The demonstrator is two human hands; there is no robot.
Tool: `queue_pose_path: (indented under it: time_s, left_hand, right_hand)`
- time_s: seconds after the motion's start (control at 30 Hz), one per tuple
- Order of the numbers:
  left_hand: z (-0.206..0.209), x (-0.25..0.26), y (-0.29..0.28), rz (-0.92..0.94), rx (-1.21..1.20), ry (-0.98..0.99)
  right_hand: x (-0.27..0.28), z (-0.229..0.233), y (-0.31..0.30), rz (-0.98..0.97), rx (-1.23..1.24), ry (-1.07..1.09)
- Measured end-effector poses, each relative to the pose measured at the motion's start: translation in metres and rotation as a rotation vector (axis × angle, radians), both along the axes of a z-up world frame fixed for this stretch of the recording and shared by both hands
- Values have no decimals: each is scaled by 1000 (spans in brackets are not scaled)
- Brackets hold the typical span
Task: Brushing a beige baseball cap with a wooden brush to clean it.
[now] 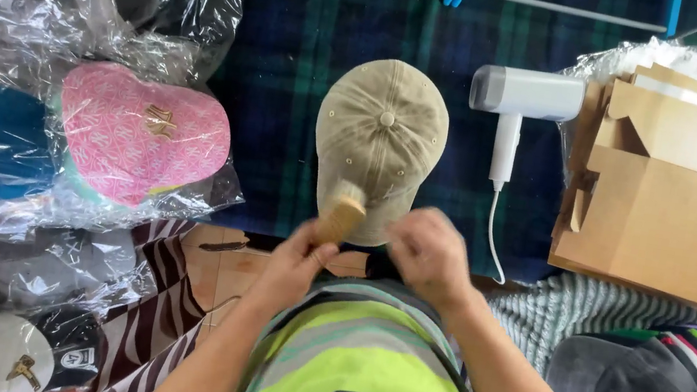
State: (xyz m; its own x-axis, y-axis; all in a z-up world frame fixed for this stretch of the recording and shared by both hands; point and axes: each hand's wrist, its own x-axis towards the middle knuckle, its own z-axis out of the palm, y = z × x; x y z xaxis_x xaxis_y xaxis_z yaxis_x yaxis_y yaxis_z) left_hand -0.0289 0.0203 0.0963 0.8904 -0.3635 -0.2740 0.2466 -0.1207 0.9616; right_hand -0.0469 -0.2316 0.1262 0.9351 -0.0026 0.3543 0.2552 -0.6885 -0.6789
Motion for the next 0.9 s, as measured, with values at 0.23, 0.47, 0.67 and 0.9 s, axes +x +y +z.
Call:
queue_pose_path:
  time_s: [0.23,0.47,0.67,0.9]
  left_hand:
    - [-88,38,21,52,180,77]
    - [-123,14,6,269,-54,296]
    - [-72,31,2,578,83,299]
    - [-91,59,-21,371,145,-191]
  right_hand:
    - [55,15,-10,-119,-103,-168]
    - [61,10,-7,-211,-17,62]
    - [70,10,-13,-259,-66,27]
    - [101,15,-12,-289,17,243]
